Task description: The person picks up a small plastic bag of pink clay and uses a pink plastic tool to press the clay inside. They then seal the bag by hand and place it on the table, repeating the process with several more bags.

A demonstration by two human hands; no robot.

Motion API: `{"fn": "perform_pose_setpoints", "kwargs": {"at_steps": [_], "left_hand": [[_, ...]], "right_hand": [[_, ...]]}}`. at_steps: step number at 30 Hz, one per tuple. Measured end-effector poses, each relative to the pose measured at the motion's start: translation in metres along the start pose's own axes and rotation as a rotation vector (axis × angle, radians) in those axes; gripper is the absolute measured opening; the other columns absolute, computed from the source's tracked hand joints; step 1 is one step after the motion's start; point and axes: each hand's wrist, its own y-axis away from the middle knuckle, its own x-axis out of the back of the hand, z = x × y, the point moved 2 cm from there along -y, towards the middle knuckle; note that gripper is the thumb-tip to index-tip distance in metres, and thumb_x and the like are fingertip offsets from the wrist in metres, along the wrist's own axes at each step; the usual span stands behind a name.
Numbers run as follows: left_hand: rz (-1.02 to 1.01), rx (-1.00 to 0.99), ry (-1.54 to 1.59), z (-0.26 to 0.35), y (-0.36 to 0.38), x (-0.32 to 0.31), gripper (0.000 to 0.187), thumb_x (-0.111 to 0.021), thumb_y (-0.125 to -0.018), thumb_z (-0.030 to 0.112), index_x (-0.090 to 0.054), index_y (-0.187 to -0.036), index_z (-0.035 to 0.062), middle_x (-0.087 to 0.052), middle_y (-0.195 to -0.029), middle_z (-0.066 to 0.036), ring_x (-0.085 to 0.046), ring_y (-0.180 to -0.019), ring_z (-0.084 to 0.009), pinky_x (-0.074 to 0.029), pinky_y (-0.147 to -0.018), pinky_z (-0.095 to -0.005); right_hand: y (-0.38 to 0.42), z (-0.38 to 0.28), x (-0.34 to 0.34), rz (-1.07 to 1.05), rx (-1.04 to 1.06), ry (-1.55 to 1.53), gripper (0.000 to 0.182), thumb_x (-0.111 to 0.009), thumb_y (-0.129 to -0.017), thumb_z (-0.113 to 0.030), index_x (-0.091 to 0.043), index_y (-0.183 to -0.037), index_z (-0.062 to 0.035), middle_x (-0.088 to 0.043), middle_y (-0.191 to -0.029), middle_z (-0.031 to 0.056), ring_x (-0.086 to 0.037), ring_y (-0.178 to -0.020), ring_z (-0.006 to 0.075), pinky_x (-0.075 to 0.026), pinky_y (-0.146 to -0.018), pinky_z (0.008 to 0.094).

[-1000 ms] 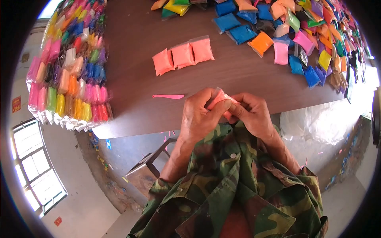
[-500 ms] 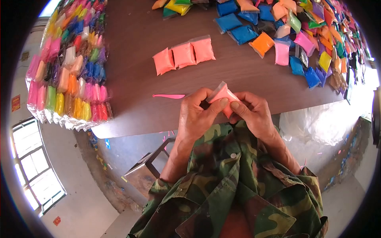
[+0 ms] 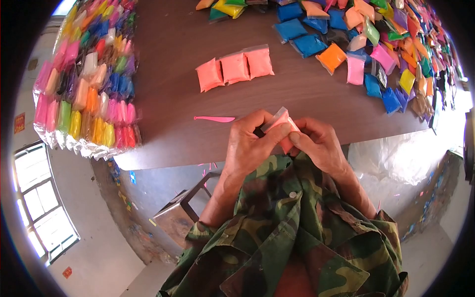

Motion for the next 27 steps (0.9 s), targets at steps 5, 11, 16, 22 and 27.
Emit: {"fn": "perform_pose_setpoints", "kwargs": {"at_steps": [5,11,16,22,27], "left_hand": [[-0.012,0.034,0.145,-0.002,0.005,0.005,0.030,-0.080,-0.104,0.028,-0.074,-0.088,0.0028,-0.065,-0.074,0.004,-0.053,-0.066,-0.0043,-0.040,-0.058,-0.0247],[0.047,-0.024,0.170,-0.006,0.004,0.001,0.029,-0.077,-0.107,0.023,-0.076,-0.089,0.0000,-0.060,-0.071,0.006,-0.048,-0.067,-0.0030,-0.038,-0.057,-0.0277],[0.254,-0.182,-0.395,-0.007,0.002,0.007,0.038,-0.077,-0.107,0.029,-0.072,-0.083,-0.0005,-0.063,-0.067,0.000,-0.052,-0.061,-0.0075,-0.042,-0.055,-0.0292],[0.432,-0.223,-0.413,-0.011,-0.001,0.035,0.042,-0.081,-0.104,0.029,-0.067,-0.078,-0.0012,-0.061,-0.063,-0.005,-0.051,-0.058,-0.0102,-0.042,-0.055,-0.0310],[0.449,-0.205,-0.386,-0.016,0.003,0.035,0.037,-0.084,-0.101,0.022,-0.066,-0.079,-0.0020,-0.056,-0.061,-0.007,-0.046,-0.056,-0.0113,-0.041,-0.053,-0.0325]], "right_hand": [[0.002,-0.001,0.003,0.000,0.005,0.064,0.033,-0.076,-0.108,-0.023,-0.073,-0.126,0.0051,-0.076,-0.097,0.0044,-0.068,-0.083,0.0080,-0.056,-0.073,0.0258],[0.009,-0.015,0.002,0.068,0.102,0.271,0.026,-0.077,-0.106,-0.019,-0.075,-0.117,0.0050,-0.075,-0.092,0.0027,-0.066,-0.082,0.0064,-0.053,-0.071,0.0248],[0.010,-0.017,0.004,0.132,0.011,0.339,0.023,-0.076,-0.106,-0.020,-0.076,-0.109,0.0029,-0.072,-0.081,0.0039,-0.065,-0.074,0.0073,-0.052,-0.066,0.0275],[0.008,-0.015,0.019,0.427,0.277,0.888,0.024,-0.074,-0.105,-0.024,-0.076,-0.106,-0.0010,-0.070,-0.079,0.0146,-0.066,-0.063,0.0327,-0.051,-0.061,0.0411],[0.019,-0.023,0.016,0.556,0.254,1.202,0.028,-0.074,-0.104,-0.024,-0.075,-0.125,-0.0047,-0.073,-0.103,0.0141,-0.071,-0.084,0.0357,-0.055,-0.072,0.0477]]}}
